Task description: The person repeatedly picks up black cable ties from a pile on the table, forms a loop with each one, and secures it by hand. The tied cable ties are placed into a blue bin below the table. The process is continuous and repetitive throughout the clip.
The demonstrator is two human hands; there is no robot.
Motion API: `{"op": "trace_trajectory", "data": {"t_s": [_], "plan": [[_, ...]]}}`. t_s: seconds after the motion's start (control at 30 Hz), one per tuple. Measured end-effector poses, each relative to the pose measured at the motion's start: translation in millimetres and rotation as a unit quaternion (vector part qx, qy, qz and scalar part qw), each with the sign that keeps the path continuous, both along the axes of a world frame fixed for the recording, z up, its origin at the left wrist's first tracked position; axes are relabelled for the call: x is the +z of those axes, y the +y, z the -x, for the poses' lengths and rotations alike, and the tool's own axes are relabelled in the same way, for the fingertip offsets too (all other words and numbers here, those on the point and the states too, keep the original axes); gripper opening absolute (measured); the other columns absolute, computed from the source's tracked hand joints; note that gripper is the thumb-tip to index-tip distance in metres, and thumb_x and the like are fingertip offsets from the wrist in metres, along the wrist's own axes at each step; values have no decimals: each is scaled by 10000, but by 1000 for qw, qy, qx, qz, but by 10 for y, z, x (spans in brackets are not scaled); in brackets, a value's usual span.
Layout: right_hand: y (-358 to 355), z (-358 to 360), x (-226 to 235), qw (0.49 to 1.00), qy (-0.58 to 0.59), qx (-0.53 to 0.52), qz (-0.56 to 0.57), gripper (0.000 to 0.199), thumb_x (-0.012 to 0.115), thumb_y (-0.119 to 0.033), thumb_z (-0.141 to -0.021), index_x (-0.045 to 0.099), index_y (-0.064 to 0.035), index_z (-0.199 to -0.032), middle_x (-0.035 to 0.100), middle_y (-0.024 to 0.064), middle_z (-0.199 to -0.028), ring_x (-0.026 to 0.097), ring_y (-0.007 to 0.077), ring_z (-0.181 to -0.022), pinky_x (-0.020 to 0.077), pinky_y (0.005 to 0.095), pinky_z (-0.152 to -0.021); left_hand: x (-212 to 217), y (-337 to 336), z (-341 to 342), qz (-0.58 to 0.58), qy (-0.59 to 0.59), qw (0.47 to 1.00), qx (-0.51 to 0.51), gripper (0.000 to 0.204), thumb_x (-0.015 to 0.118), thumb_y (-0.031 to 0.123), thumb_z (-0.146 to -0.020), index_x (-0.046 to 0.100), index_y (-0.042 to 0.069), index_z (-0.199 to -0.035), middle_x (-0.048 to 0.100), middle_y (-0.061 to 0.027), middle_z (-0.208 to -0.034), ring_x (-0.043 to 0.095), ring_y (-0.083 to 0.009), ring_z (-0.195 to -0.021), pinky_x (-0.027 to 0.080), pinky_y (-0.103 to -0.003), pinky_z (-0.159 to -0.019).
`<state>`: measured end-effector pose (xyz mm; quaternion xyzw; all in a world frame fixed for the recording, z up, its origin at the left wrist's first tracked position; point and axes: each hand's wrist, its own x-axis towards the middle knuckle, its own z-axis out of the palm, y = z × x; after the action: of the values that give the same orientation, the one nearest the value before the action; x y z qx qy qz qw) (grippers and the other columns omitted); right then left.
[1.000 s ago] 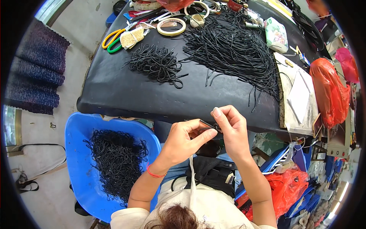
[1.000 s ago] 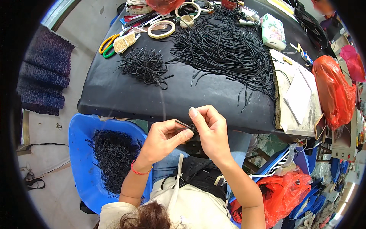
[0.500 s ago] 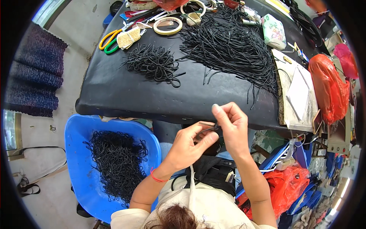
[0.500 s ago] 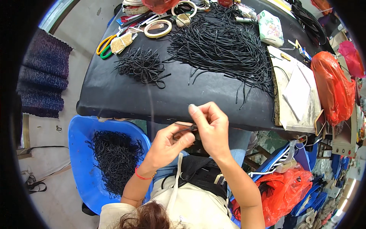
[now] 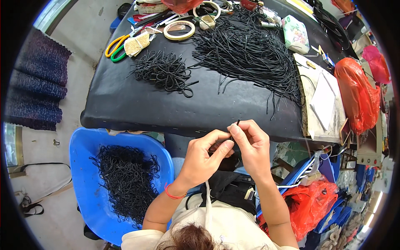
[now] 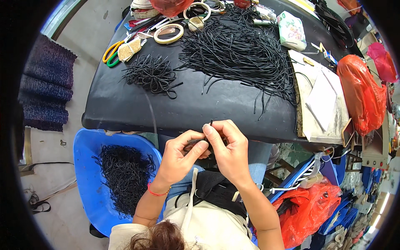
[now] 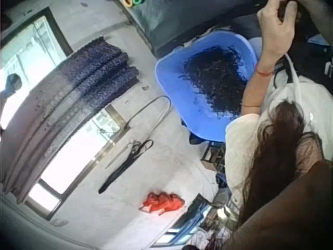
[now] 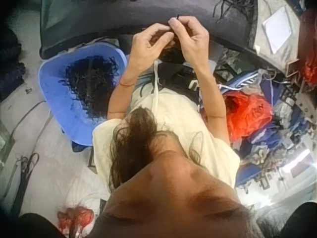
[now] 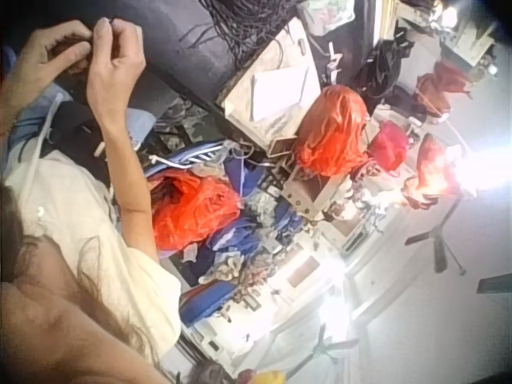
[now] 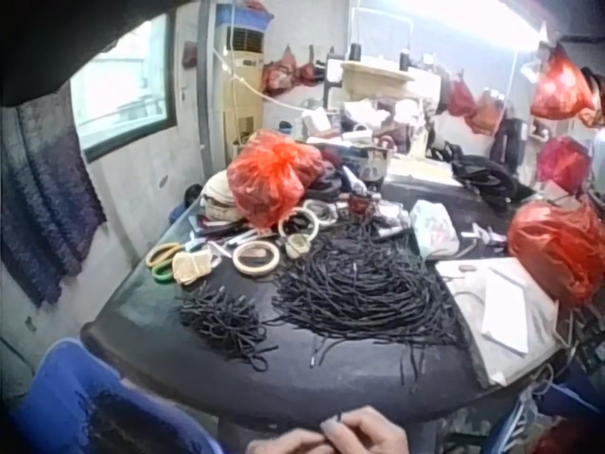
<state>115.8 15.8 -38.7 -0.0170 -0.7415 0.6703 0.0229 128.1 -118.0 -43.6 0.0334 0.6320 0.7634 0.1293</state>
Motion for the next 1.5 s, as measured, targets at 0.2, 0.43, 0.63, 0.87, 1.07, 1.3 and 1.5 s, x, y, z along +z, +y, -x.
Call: {"op": "trace_trajectory", "data": {"t_s": [0.2,0.43,0.63,0.87,1.07,1.3,1.5], "plan": [[-23,18,-26,998,15,-55,-26,143,636,-114,-825,604,22,-793,521,2,-694,454,52,-600,370,209,-535,-7,48,1,112,134,984,22,102,584,50,-849,584,-28,-915,631,-81,-714,614,-114,-641,490,-245,-572],[-84,95,29,993,-101,-47,-34,180,636,-147,-833,603,10,-753,545,-9,-687,434,28,-580,362,205,-505,-171,106,-36,86,87,991,63,107,575,106,-867,588,0,-871,615,-50,-686,588,-98,-602,472,-238,-551],[155,96,115,982,-163,14,96,167,621,-130,-849,617,15,-932,588,8,-768,513,45,-693,423,197,-631,-148,-31,29,-124,-77,989,36,171,582,178,-881,603,10,-906,609,-30,-707,563,-69,-636,460,-205,-593],[115,-50,127,992,-92,90,16,162,601,-88,-852,602,44,-946,594,42,-836,546,74,-729,446,210,-651,-153,-1,-11,-136,-68,986,61,175,589,193,-881,606,19,-886,606,-20,-740,570,-58,-667,464,-189,-604],[205,-30,166,987,-70,142,-40,146,565,-58,-860,593,48,-958,533,46,-836,494,78,-719,405,211,-619,-123,52,-39,-154,-98,981,62,170,589,193,-880,605,23,-881,589,-7,-724,556,-50,-652,459,-180,-592],[333,4,189,969,-128,213,-9,185,571,-84,-866,592,42,-1001,547,20,-800,479,62,-691,400,206,-608,-208,-1,-57,-195,-144,969,42,141,572,150,-885,593,11,-887,583,-19,-736,544,-68,-627,449,-197,-576],[150,-39,196,961,-198,123,148,151,595,-118,-863,587,1,-955,565,-16,-786,472,23,-670,381,171,-572,-114,107,37,-198,-77,969,128,179,541,147,-899,589,-7,-977,606,-41,-796,591,-98,-753,496,-240,-715]]}}
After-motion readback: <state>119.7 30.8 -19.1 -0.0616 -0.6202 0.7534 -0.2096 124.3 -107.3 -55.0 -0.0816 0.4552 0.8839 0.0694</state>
